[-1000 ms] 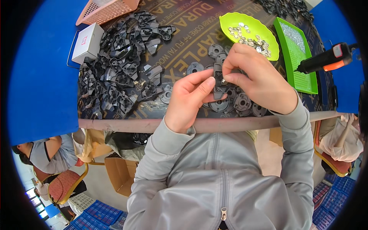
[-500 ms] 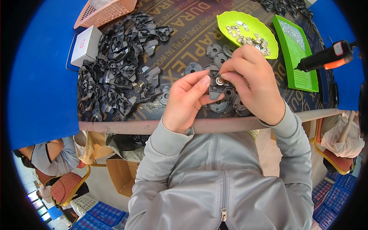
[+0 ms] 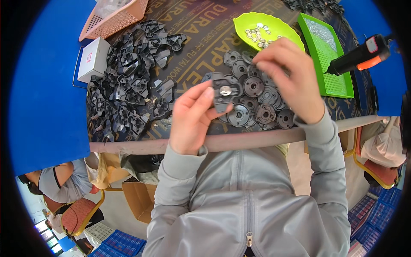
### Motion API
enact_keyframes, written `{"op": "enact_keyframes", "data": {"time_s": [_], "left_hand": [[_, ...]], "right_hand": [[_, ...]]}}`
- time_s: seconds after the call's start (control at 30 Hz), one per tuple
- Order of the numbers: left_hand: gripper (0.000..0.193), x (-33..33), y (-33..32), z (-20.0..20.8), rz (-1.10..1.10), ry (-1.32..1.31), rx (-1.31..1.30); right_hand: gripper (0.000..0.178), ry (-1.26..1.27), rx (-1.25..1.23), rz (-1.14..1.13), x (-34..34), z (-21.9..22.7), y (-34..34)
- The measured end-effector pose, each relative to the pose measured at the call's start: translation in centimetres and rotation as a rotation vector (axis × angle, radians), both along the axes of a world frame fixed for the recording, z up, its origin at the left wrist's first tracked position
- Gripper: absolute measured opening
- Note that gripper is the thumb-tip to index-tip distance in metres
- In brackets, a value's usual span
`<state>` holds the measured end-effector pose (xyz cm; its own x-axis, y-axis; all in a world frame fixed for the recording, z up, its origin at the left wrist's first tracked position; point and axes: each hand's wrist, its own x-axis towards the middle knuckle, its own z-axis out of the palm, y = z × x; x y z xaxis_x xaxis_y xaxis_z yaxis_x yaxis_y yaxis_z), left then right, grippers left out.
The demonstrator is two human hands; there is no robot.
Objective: The recorder is assembling small plastic and metal components using an electric screwdriver at a factory workstation.
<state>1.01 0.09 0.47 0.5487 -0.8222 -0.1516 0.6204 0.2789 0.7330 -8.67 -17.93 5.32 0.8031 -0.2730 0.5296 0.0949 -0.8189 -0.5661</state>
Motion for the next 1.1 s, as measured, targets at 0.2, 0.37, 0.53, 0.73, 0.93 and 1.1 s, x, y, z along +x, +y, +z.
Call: {"op": "enact_keyframes", "data": {"time_s": [0.2,0.37,0.53,0.73,0.93,1.1], "left_hand": [[0.026,0.1,2.1,-0.4,0.099,-0.002,0.007],[0.028,-0.2,1.7,-0.7,0.055,0.01,0.012],[0.028,0.1,2.2,-0.8,0.046,0.028,-0.055],[0.029,0.1,1.7,-0.6,0.019,0.008,-0.024],[0.029,0.1,1.8,-0.8,0.014,0.018,-0.045],[0.029,-0.1,1.8,-0.6,0.012,-0.002,-0.03]], "right_hand": [[0.009,0.215,-0.156,0.06,0.6,-2.0,-2.5],[0.015,0.311,-0.432,0.087,3.4,-2.6,-2.3],[0.014,0.38,-0.479,0.134,3.3,-2.2,-2.6],[0.013,0.411,-0.523,0.092,4.5,-2.0,-2.1],[0.036,0.553,-0.615,0.032,4.4,-1.2,-1.4],[0.037,0.507,-0.57,0.011,3.6,-2.2,-0.9]]}}
